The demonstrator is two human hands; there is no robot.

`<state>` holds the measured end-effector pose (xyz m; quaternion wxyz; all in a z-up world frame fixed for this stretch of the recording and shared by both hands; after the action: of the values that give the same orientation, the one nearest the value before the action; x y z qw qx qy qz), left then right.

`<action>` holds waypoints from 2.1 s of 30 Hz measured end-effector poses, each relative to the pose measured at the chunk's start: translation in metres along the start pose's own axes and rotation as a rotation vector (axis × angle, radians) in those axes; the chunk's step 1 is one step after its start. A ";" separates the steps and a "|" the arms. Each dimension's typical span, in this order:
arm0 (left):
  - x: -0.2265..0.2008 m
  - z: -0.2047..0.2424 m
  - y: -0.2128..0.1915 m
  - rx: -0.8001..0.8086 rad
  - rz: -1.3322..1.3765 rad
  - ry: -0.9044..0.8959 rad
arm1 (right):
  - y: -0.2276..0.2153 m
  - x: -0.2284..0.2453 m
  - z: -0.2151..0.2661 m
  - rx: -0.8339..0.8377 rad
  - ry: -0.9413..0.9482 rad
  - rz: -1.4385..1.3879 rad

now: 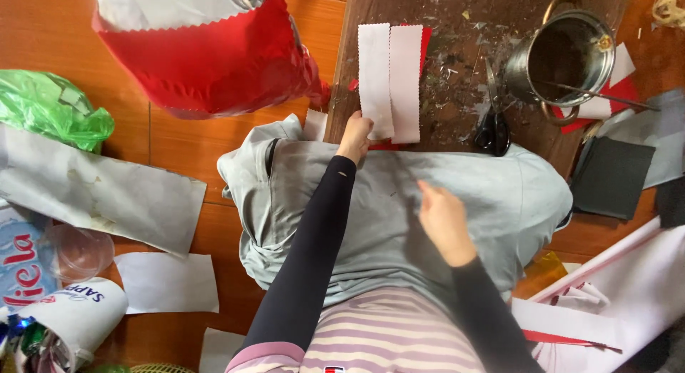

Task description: Applying glue and paper strips to a bamboo frame to create a decorative lantern or object.

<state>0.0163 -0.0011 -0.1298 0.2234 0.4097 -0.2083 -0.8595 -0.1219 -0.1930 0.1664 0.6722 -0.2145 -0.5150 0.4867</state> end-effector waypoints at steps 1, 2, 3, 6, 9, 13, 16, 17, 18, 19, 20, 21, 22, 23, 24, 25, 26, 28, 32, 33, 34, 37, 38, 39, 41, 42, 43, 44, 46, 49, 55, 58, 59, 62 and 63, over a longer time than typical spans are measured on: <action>-0.009 0.008 0.004 0.002 -0.006 -0.001 | -0.003 -0.005 0.001 -0.003 0.002 -0.005; -0.017 0.014 0.012 -0.009 -0.022 -0.027 | -0.008 -0.011 0.000 -0.003 0.035 0.035; -0.025 0.021 0.020 -0.020 -0.039 -0.053 | -0.014 -0.018 0.001 -0.003 0.068 0.074; -0.063 0.057 0.050 0.018 0.086 -0.140 | -0.033 -0.011 -0.022 -0.039 -0.002 0.049; -0.058 0.053 0.046 0.038 0.025 -0.136 | -0.031 0.001 -0.074 -0.127 -0.170 0.084; -0.058 0.056 0.046 0.055 -0.004 -0.111 | 0.015 -0.009 -0.168 -0.188 -0.183 0.138; -0.063 0.067 0.048 0.075 -0.113 -0.092 | 0.021 0.003 -0.205 -0.214 -0.135 0.128; -0.067 0.071 0.047 -0.018 -0.522 -0.008 | 0.019 0.012 -0.208 -0.171 -0.103 0.071; -0.070 0.076 0.047 -0.119 -0.929 0.079 | 0.018 0.019 -0.210 -0.126 -0.071 0.015; -0.079 0.089 0.056 -0.117 -0.930 0.085 | 0.007 0.031 -0.204 -0.132 -0.073 0.016; -0.090 0.102 0.066 -0.143 -1.030 0.171 | -0.001 0.042 -0.198 -0.045 -0.017 -0.020; -0.100 0.115 0.075 -0.168 -1.130 0.257 | -0.009 0.053 -0.193 0.042 0.040 -0.055; -0.096 0.111 0.072 -0.170 -1.128 0.262 | -0.004 0.044 -0.195 0.039 0.036 -0.053; -0.092 0.107 0.069 -0.127 -1.179 0.306 | 0.001 0.036 -0.198 0.025 0.044 -0.034; -0.086 0.103 0.067 -0.088 -1.227 0.348 | 0.006 0.027 -0.199 0.013 0.051 -0.013; -0.095 0.110 0.074 -0.093 -1.223 0.352 | 0.009 0.025 -0.202 0.013 0.046 -0.009; -0.102 0.118 0.078 -0.122 -1.214 0.252 | 0.013 0.024 -0.204 -0.057 -0.021 0.014; -0.106 0.124 0.080 -0.157 -1.202 0.154 | 0.024 0.023 -0.210 -0.128 -0.093 0.036; -0.112 0.126 0.081 -0.135 -1.142 0.415 | 0.001 0.054 -0.204 -0.185 -0.164 -0.025; -0.113 0.127 0.081 -0.142 -1.144 0.327 | -0.016 0.068 -0.196 -0.140 -0.100 -0.144; -0.111 0.123 0.078 -0.147 -1.143 0.331 | -0.022 0.060 -0.192 -0.140 -0.105 -0.142; -0.102 0.112 0.069 -0.108 -1.128 0.272 | -0.045 0.028 -0.171 -0.284 -0.084 -0.479; -0.099 0.108 0.067 -0.071 -1.101 0.341 | -0.054 0.013 -0.161 -0.371 -0.061 -0.829; -0.097 0.105 0.065 -0.033 -1.073 0.409 | -0.062 -0.002 -0.150 -0.453 -0.036 -1.180; -0.110 0.119 0.076 -0.021 -1.051 0.478 | -0.073 -0.047 -0.136 -0.531 0.001 -1.342; -0.115 0.128 0.081 -0.003 -1.034 0.536 | -0.077 -0.070 -0.128 -0.611 0.055 -1.510; -0.123 0.136 0.088 -0.013 -1.027 0.546 | -0.072 -0.104 -0.131 -0.602 0.043 -1.505; -0.132 0.145 0.095 -0.036 -1.085 0.592 | -0.067 -0.139 -0.135 -0.591 0.019 -1.638; -0.142 0.158 0.105 -0.072 -1.137 0.645 | -0.065 -0.171 -0.134 -0.564 -0.015 -1.766; -0.145 0.164 0.105 -0.135 -1.184 0.722 | -0.066 -0.153 -0.119 -0.587 -0.224 -2.185; -0.146 0.161 0.100 -0.057 -0.772 0.678 | -0.031 -0.040 -0.109 -0.207 0.020 -1.054; -0.172 0.201 0.115 0.093 -0.556 0.512 | -0.022 0.010 -0.106 -0.205 -0.246 -0.483; -0.178 0.216 0.119 0.167 -0.401 0.476 | -0.032 0.031 -0.098 -0.304 -0.411 -0.458; -0.189 0.246 0.119 0.275 -0.267 0.415 | -0.053 0.071 -0.084 -0.463 -0.635 -0.365; -0.191 0.254 0.117 0.309 -0.287 0.396 | -0.060 0.082 -0.080 -0.521 -0.697 -0.299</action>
<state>-0.0531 0.0545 0.1969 0.0708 0.6240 -0.2293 -0.7437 -0.0244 -0.1304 0.2231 0.4455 -0.1234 -0.8408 0.2819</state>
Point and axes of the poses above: each hand's wrist, its own z-axis away from the middle knuckle, its own y-axis out of the palm, x = y × z, the point moved 2 cm from there along -z, towards the middle knuckle, and after that the axes turned 12 degrees about x, right-handed, at the moved point
